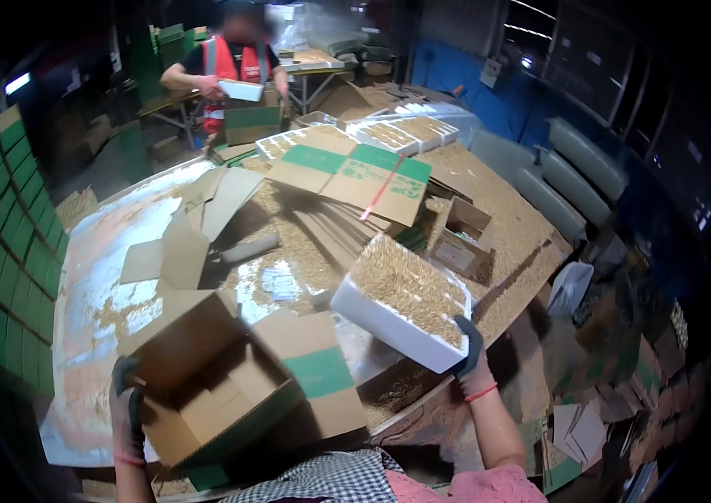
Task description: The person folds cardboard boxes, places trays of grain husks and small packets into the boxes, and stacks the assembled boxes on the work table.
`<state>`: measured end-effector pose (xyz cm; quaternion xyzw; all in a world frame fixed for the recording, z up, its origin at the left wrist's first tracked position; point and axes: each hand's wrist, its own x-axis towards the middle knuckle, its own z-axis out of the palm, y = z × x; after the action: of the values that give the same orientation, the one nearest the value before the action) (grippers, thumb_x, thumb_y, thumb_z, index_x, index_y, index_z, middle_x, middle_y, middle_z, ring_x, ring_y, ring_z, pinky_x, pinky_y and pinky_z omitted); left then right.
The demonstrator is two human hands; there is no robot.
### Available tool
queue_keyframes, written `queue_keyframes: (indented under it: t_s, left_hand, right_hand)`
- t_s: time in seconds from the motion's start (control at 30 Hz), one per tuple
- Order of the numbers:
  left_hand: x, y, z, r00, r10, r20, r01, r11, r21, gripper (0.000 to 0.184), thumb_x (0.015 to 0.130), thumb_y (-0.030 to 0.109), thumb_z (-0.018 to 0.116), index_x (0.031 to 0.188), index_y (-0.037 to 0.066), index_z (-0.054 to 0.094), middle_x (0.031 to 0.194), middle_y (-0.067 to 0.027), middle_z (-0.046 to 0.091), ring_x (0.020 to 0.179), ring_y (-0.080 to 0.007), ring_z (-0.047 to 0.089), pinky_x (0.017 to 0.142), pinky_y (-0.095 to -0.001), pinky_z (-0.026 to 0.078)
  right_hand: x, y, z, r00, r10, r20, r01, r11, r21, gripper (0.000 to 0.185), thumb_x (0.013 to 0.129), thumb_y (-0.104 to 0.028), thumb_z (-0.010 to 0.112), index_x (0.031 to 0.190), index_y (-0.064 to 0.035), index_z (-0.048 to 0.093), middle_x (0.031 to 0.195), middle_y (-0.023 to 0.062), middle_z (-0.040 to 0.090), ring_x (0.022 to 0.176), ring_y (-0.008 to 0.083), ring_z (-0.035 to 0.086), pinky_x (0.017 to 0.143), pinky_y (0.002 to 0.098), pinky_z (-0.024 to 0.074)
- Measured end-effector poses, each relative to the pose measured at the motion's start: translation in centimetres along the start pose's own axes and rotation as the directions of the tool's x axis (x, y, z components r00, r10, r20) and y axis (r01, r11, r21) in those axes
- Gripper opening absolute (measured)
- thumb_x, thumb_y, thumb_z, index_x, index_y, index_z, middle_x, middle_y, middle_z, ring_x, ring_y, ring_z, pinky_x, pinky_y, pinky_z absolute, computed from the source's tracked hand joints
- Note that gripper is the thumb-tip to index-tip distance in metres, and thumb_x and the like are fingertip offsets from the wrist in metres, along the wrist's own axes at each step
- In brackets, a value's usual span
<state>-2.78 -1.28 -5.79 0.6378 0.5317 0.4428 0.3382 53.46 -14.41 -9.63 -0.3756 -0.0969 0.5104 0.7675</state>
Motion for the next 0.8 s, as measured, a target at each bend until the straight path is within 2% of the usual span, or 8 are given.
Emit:
queue_keyframes:
  t_s: [0.13,0.23,0.27,0.4,0.53,0.57,0.63,0.8]
  left_hand:
    - [4.2,2.9,1.4,0.974,-0.158,0.161,0.169,0.984,-0.054,0.04,0.077,0.018,0.048,0.114,0.004,0.055,0.108,-0.0081,0.053,0.101,-0.0197,0.049,0.09,-0.0286,0.04]
    - [5.9,6.6,3.9,0.971,0.173,0.163,-0.171,0.985,-0.025,0.047,0.068,0.004,0.042,0.113,0.002,0.054,0.105,-0.0089,0.05,0.1,-0.0186,0.048,0.089,-0.0262,0.039]
    - [6.8,6.6,4.7,0.972,0.181,0.149,-0.171,0.982,-0.076,0.05,0.064,0.003,0.043,0.112,0.001,0.054,0.104,-0.0072,0.05,0.096,-0.0165,0.047,0.088,-0.0234,0.039]
    - [6.9,9.5,7.2,0.901,0.389,0.194,-0.404,0.914,0.045,0.051,0.07,-0.001,0.043,0.121,0.001,0.051,0.122,-0.0178,0.049,0.125,-0.0313,0.04,0.106,-0.0341,0.033]
    - [3.5,13.8,6.9,0.882,0.34,0.327,-0.189,0.89,-0.414,0.041,0.08,0.014,0.055,0.118,-0.001,0.053,0.115,-0.0119,0.055,0.114,-0.0253,0.049,0.101,-0.0332,0.037]
    - [4.1,8.4,5.9,0.949,0.262,0.178,-0.264,0.964,-0.014,0.043,0.081,0.019,0.053,0.119,-0.002,0.053,0.114,-0.0099,0.056,0.105,-0.0209,0.053,0.095,-0.0313,0.04]
    - [3.4,4.1,4.1,0.959,0.241,0.151,-0.206,0.954,-0.218,0.041,0.079,0.02,0.058,0.115,-0.001,0.054,0.11,-0.0104,0.057,0.093,-0.0206,0.057,0.085,-0.032,0.045]
    - [2.1,4.2,1.6,0.97,-0.067,0.232,0.083,0.995,-0.06,0.051,0.081,0.025,0.059,0.125,0.001,0.051,0.111,-0.0132,0.056,0.095,-0.0207,0.056,0.077,-0.0334,0.049]
  right_hand:
    - [-0.8,-2.0,7.7,0.966,0.062,0.25,-0.043,0.996,-0.081,0.053,0.092,-0.025,0.05,0.135,0.003,0.04,0.124,0.0192,0.057,0.109,0.03,0.059,0.097,0.0401,0.0474]
    - [-0.9,-3.6,12.6,0.908,0.139,0.396,-0.067,0.979,-0.19,0.05,0.093,-0.02,0.048,0.138,-0.0008,0.038,0.131,0.0183,0.05,0.118,0.0303,0.053,0.1,0.0425,0.0436]
    - [-2.3,-4.5,15.3,0.75,-0.055,0.659,0.478,0.734,-0.483,0.052,0.093,-0.022,0.048,0.138,0.0005,0.037,0.136,0.0181,0.045,0.123,0.0293,0.048,0.103,0.0416,0.0398]
    - [-0.4,-2.7,21.1,0.749,0.409,0.521,0.117,0.692,-0.712,0.057,0.091,-0.029,0.054,0.137,0.0016,0.039,0.13,0.0162,0.051,0.115,0.0214,0.056,0.098,0.0321,0.0468]
    - [3.2,7.2,21.8,0.635,0.546,0.546,0.457,0.304,-0.836,0.05,0.091,-0.039,0.05,0.119,0.0019,0.052,0.105,0.0171,0.059,0.103,0.0269,0.055,0.091,0.0388,0.0414]
    - [4.2,9.5,21.9,0.579,0.585,0.568,0.65,0.089,-0.755,0.039,0.09,-0.034,0.051,0.107,-0.0004,0.059,0.093,0.0191,0.062,0.091,0.0294,0.06,0.082,0.0416,0.0465]
    - [3.7,11.2,23.8,0.444,0.742,0.502,0.895,-0.336,-0.294,0.026,0.085,-0.026,0.055,0.088,-0.0041,0.068,0.084,0.0201,0.065,0.084,0.0354,0.065,0.075,0.0455,0.0515]
    - [9.5,27.3,25.5,0.449,0.849,0.278,0.747,-0.527,0.404,0.051,0.08,-0.04,0.062,0.125,-0.0175,0.06,0.121,0.0008,0.063,0.109,0.0245,0.06,0.089,0.0466,0.0456]
